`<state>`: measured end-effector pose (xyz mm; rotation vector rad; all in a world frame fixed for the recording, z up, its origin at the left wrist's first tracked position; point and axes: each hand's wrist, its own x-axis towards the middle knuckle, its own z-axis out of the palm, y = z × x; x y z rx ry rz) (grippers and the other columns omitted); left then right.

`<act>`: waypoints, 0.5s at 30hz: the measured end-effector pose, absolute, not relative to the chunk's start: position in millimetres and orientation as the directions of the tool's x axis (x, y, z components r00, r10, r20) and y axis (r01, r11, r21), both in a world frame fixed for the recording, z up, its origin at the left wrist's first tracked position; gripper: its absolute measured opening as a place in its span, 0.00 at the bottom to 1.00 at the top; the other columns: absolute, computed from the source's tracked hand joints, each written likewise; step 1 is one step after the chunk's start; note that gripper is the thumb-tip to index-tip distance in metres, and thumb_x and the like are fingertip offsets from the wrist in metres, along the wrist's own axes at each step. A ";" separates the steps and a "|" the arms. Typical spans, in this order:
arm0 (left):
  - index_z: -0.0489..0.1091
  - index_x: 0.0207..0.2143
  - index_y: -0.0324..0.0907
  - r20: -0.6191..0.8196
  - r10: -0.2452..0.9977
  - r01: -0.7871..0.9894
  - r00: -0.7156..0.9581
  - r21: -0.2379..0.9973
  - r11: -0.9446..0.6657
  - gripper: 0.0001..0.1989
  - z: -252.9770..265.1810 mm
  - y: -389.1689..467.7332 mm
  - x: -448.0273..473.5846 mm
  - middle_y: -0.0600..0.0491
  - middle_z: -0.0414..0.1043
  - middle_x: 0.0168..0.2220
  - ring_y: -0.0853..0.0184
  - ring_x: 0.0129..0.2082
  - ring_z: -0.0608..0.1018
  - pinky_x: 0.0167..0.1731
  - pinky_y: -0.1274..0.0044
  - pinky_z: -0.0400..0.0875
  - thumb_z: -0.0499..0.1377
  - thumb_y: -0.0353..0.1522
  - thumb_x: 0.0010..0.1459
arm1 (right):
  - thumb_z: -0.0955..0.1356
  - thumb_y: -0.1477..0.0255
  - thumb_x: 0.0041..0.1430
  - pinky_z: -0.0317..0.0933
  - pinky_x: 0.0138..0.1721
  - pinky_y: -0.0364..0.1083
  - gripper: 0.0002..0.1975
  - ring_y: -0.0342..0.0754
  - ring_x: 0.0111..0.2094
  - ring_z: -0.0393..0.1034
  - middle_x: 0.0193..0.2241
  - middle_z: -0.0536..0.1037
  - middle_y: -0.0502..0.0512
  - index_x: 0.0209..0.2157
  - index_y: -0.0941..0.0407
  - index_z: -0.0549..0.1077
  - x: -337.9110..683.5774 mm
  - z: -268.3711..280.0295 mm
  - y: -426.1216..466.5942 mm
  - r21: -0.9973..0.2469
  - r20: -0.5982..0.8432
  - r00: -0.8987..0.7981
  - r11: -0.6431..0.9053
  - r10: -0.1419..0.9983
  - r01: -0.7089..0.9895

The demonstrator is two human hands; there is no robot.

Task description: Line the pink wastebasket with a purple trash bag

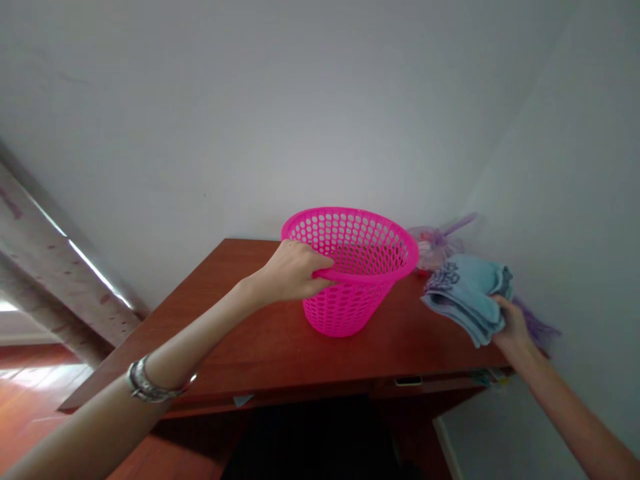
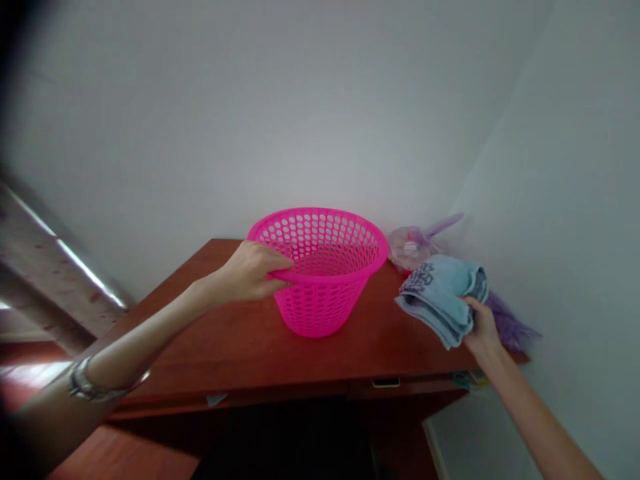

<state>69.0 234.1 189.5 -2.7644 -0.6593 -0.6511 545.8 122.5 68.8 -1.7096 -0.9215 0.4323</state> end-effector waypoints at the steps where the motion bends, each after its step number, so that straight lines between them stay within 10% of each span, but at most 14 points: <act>1: 0.64 0.20 0.40 0.459 0.380 0.479 0.803 -0.118 -0.870 0.15 189.8 233.0 69.1 0.54 0.66 0.17 0.71 0.19 0.64 0.23 0.76 0.48 0.57 0.37 0.57 | 0.62 0.66 0.44 0.71 0.40 0.58 0.08 0.61 0.36 0.76 0.24 0.76 0.60 0.26 0.51 0.70 550.0 44.6 121.8 -0.960 0.123 0.648 -0.077 0.752 0.271; 6: 0.65 0.20 0.40 0.419 0.428 0.511 0.801 -0.106 -0.853 0.14 194.3 224.8 69.0 0.55 0.66 0.18 0.72 0.20 0.64 0.24 0.75 0.49 0.56 0.35 0.58 | 0.65 0.70 0.40 0.69 0.47 0.52 0.07 0.51 0.36 0.75 0.25 0.77 0.51 0.27 0.52 0.69 556.6 -16.5 144.9 -0.982 -0.054 0.635 0.075 0.771 -0.174; 15: 0.65 0.19 0.41 0.422 0.442 0.517 0.791 -0.076 -0.853 0.19 190.5 232.8 69.8 0.53 0.68 0.18 0.70 0.19 0.66 0.23 0.74 0.49 0.54 0.40 0.60 | 0.65 0.54 0.53 0.68 0.38 0.51 0.18 0.52 0.35 0.74 0.27 0.77 0.60 0.25 0.55 0.70 589.3 5.5 162.9 -0.992 -0.120 0.493 -0.124 0.861 -0.024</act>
